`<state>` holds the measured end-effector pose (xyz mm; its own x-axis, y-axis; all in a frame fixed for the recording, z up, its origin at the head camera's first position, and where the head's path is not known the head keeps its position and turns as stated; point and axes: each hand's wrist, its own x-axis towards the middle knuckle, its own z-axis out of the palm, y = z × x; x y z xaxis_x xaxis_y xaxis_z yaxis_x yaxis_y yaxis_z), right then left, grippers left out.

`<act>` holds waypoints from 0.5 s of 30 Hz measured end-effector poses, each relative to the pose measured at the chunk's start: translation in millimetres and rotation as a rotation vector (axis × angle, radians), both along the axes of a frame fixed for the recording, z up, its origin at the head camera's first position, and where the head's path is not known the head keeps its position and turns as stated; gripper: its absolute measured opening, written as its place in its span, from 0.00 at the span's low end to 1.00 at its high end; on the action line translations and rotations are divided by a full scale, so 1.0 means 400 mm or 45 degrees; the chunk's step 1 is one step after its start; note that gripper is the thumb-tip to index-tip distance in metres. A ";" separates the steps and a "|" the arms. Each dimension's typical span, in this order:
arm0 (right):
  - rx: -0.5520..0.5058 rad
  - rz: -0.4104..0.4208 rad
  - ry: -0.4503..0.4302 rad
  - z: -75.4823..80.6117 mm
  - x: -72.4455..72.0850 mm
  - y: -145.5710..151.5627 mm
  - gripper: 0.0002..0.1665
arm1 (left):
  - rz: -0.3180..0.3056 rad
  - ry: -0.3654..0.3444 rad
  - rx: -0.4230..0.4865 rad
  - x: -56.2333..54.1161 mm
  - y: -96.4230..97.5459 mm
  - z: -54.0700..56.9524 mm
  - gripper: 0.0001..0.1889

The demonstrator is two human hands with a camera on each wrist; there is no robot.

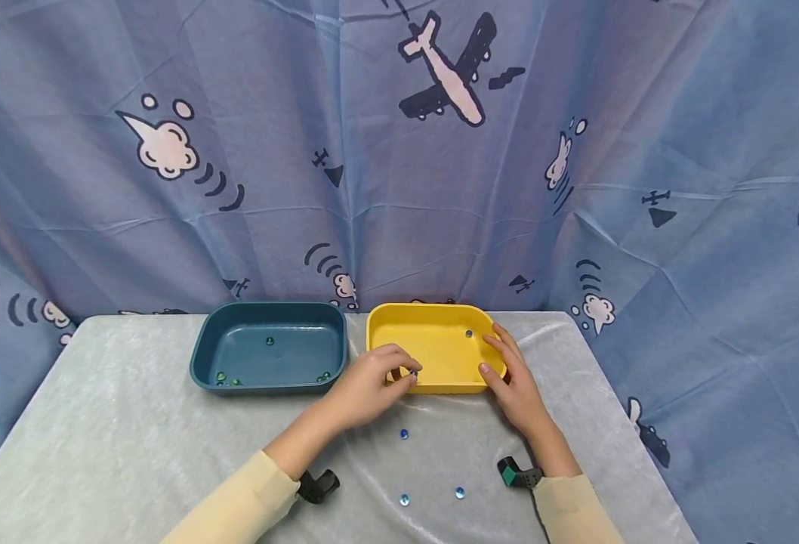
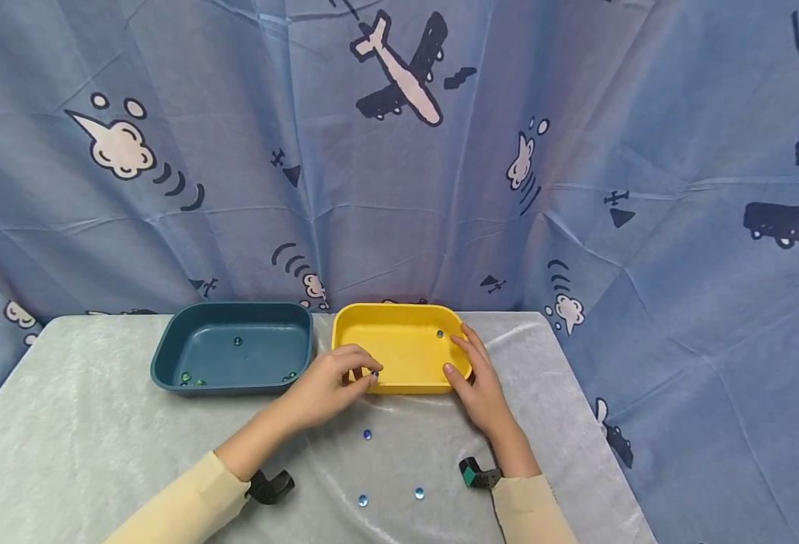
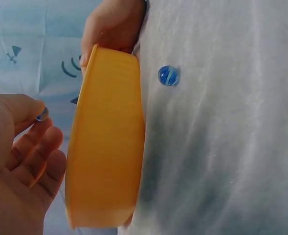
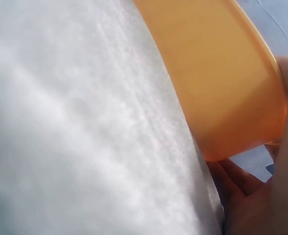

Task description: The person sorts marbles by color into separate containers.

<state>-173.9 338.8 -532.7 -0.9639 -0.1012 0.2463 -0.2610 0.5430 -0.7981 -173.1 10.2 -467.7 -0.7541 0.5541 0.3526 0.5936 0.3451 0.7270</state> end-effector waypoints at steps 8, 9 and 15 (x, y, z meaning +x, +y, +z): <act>-0.008 0.013 0.005 -0.002 0.000 -0.002 0.32 | 0.040 -0.010 -0.014 -0.029 -0.003 0.004 0.08; -0.006 0.011 0.003 -0.002 -0.001 -0.003 0.32 | 0.046 -0.010 -0.018 -0.032 -0.004 0.005 0.08; -0.003 0.007 0.007 0.000 0.002 -0.001 0.32 | 0.075 -0.019 -0.039 -0.059 0.002 0.010 0.08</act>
<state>-173.3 338.6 -532.5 -0.9620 -0.1060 0.2517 -0.2683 0.5396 -0.7980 -196.8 11.1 -463.7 -0.7906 0.5191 0.3249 0.5610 0.4014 0.7240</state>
